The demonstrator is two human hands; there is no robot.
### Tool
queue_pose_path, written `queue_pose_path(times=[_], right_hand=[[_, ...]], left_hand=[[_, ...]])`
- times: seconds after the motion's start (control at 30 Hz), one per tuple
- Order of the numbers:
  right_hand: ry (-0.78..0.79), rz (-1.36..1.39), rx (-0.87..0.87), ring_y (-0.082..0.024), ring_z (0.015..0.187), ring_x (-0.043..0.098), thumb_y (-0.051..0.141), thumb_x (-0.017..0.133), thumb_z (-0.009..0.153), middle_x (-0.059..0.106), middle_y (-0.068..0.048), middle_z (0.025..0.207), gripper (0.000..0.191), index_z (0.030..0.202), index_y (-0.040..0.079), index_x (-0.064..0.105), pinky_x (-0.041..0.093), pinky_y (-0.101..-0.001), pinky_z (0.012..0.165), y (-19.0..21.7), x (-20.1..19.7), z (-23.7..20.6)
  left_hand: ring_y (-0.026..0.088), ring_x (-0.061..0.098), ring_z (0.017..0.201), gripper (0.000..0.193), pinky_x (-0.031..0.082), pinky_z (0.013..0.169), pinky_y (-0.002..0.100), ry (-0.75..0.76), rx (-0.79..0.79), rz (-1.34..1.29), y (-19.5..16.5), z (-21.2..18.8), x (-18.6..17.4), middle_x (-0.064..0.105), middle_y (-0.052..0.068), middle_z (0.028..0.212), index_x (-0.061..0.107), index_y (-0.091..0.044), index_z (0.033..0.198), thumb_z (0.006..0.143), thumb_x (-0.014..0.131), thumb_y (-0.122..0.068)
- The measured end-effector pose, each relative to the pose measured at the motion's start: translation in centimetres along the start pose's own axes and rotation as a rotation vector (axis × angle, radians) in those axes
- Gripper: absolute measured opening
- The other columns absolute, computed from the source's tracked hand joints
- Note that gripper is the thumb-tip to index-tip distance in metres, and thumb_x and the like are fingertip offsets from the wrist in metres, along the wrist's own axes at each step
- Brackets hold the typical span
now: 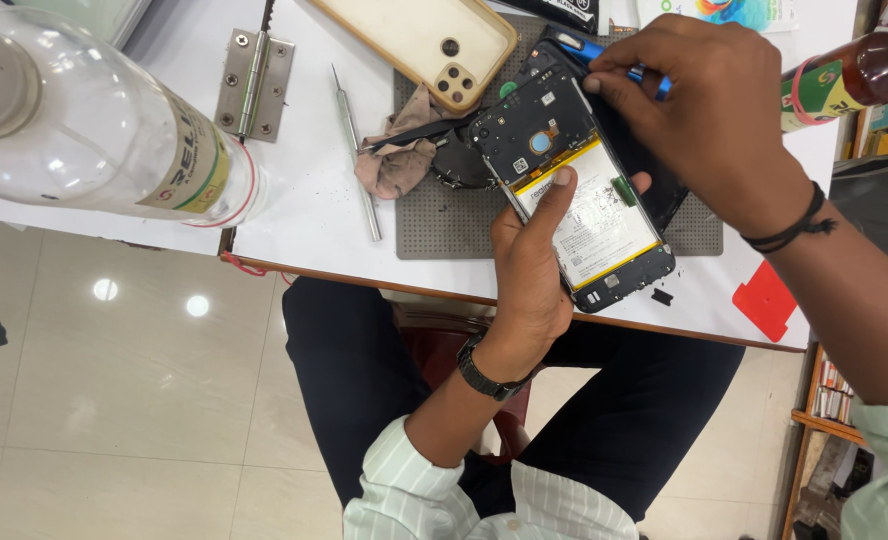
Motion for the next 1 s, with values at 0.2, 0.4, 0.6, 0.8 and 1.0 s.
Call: queue_pose_path(times=[0.2,0.4,0.6,0.8,1.0], right_hand=[[-0.031,-0.072,-0.050,-0.023,0.067,0.066,0.008,0.083,0.094,0.072,-0.009,0.086,0.007,0.098,0.003,0.078,0.050,-0.0360,0.061,0.7,0.1,0.2],[0.046,0.229,0.119,-0.024,0.081,0.069,-0.002,0.073,0.099,0.072,-0.015,0.101,0.010,0.109,-0.003,0.076,0.053,-0.0342,0.071,-0.8,0.6,-1.0],[0.041,0.375,0.116,-0.023,0.087,0.070,-0.002,0.073,0.097,0.072,-0.015,0.111,0.015,0.112,-0.006,0.072,0.054,-0.0326,0.077,-1.1,0.6,-1.2],[-0.002,0.005,0.010,-0.023,0.088,0.066,0.011,0.084,0.091,0.073,-0.005,0.100,0.012,0.101,0.008,0.078,0.042,-0.0411,0.088,-0.4,0.2,-1.8],[-0.010,-0.004,0.124,-0.020,0.096,0.067,0.016,0.082,0.095,0.072,0.000,0.099,0.007,0.096,0.013,0.076,0.038,-0.0414,0.100,-1.0,1.7,-2.7]], left_hand=[[0.027,0.071,0.111,0.036,0.060,0.094,0.037,-0.004,0.002,-0.020,0.0,0.0,-0.2,0.069,0.021,0.125,0.056,0.006,0.136,0.110,0.062,-0.019],[0.036,0.071,0.111,0.035,0.063,0.089,0.043,0.096,-0.008,-0.096,-0.5,-0.3,0.6,0.068,0.026,0.122,0.053,0.009,0.137,0.113,0.055,-0.017],[0.037,0.071,0.110,0.035,0.062,0.090,0.045,0.085,-0.014,-0.098,-0.8,-0.3,0.9,0.067,0.027,0.122,0.052,0.008,0.138,0.113,0.054,-0.017],[0.038,0.070,0.112,0.037,0.062,0.093,0.045,0.075,-0.030,-0.106,-0.9,-0.5,0.9,0.067,0.025,0.124,0.052,0.009,0.138,0.112,0.055,-0.018],[0.040,0.070,0.112,0.037,0.062,0.092,0.044,0.002,-0.047,-0.049,-1.1,-0.4,1.0,0.067,0.022,0.123,0.053,0.005,0.135,0.107,0.058,-0.018]])
Point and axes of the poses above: each hand's wrist, its own z-axis towards the middle knuckle, its own x-axis out of the palm, y = z × x, the point moved 1 cm from there along z, towards the middle knuckle
